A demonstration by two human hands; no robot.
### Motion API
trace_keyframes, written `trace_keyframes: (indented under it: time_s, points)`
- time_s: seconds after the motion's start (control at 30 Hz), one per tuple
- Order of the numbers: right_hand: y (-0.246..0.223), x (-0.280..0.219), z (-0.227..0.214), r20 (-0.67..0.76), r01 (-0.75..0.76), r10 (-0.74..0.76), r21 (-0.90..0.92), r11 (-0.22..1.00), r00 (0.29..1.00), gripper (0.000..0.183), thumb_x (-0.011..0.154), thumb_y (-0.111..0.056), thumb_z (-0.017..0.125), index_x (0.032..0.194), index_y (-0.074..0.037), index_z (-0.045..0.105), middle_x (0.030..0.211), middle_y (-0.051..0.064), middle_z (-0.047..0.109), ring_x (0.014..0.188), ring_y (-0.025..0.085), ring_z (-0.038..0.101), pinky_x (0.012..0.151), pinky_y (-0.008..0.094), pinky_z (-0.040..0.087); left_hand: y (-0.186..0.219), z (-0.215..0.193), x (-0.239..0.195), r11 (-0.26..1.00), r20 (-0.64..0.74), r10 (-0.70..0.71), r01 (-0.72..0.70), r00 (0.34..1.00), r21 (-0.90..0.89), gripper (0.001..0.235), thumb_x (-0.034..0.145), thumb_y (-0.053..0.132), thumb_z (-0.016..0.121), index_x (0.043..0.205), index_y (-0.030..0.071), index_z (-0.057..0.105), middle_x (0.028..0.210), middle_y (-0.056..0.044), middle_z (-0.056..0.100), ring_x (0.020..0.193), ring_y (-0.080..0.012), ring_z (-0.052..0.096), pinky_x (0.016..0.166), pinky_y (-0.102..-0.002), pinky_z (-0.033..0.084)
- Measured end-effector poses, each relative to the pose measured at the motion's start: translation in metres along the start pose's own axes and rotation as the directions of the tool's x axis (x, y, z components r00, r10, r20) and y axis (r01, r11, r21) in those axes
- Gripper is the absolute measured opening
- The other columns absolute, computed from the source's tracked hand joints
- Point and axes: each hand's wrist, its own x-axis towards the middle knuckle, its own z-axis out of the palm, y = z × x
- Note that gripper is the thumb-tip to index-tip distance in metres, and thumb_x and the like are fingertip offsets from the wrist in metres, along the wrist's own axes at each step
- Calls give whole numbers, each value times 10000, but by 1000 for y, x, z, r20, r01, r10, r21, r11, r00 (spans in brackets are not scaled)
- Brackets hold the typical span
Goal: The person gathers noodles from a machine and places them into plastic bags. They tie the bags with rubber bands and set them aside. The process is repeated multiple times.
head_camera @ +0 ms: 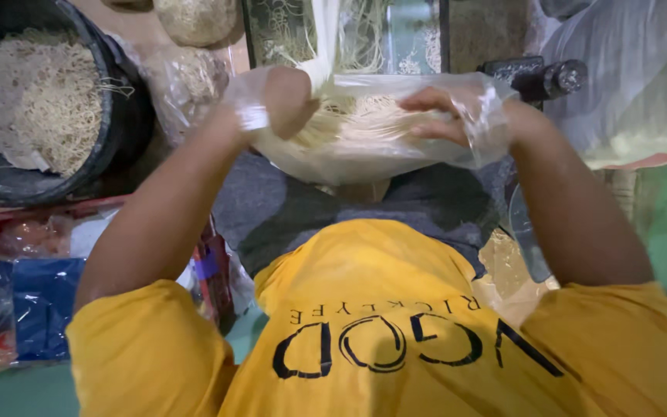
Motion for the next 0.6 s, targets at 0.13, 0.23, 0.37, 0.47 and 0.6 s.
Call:
trace_keyframes:
  time_s: [0.13, 0.23, 0.37, 0.47, 0.6]
  points:
    - [-38, 48, -12, 106, -378, 369, 415, 828, 924, 570, 1072, -358, 478, 1550, -51, 427, 1442, 157, 599, 1346, 301, 561, 1114, 430, 461, 27, -16, 5, 958, -154, 110, -64, 982, 279, 194, 832, 86, 668, 981, -8, 750, 1007, -281, 704, 903, -411, 704, 785, -487, 574]
    - [-57, 85, -45, 18, -188, 238, 672, 716, 971, 590, 1118, -463, 461, 1509, -22, 498, 1398, 166, 649, 1342, 265, 630, 1175, 411, 512, 48, -37, -15, 957, -166, 153, -105, 974, 269, 211, 815, 78, 678, 987, -17, 751, 1004, -285, 704, 918, -420, 699, 768, -501, 574]
    - [-121, 71, -77, -122, -55, 130, 483, 874, 984, 548, 1141, -439, 481, 1478, -7, 511, 1356, 155, 656, 1245, 214, 670, 1120, 354, 577, 52, -47, -64, 940, -292, 278, -196, 915, 278, 263, 838, 88, 651, 1075, 3, 727, 938, -265, 705, 825, -434, 682, 710, -521, 552]
    - [-143, 56, -66, -87, -52, 90, 370, 927, 992, 556, 1064, -411, 546, 1410, 23, 526, 1319, 173, 664, 1201, 225, 692, 1035, 341, 612, 38, -30, -77, 933, -342, 306, -209, 888, 294, 270, 847, 105, 635, 1089, 19, 717, 901, -252, 704, 776, -440, 674, 686, -527, 539]
    - [-117, 57, -38, -57, -164, 187, 283, 945, 981, 518, 1012, -322, 613, 1369, 51, 568, 1253, 191, 691, 1146, 267, 688, 981, 372, 566, 23, -2, -54, 936, -240, 154, -63, 959, 348, 179, 834, 142, 635, 928, 34, 742, 928, -233, 707, 827, -415, 692, 723, -514, 546]
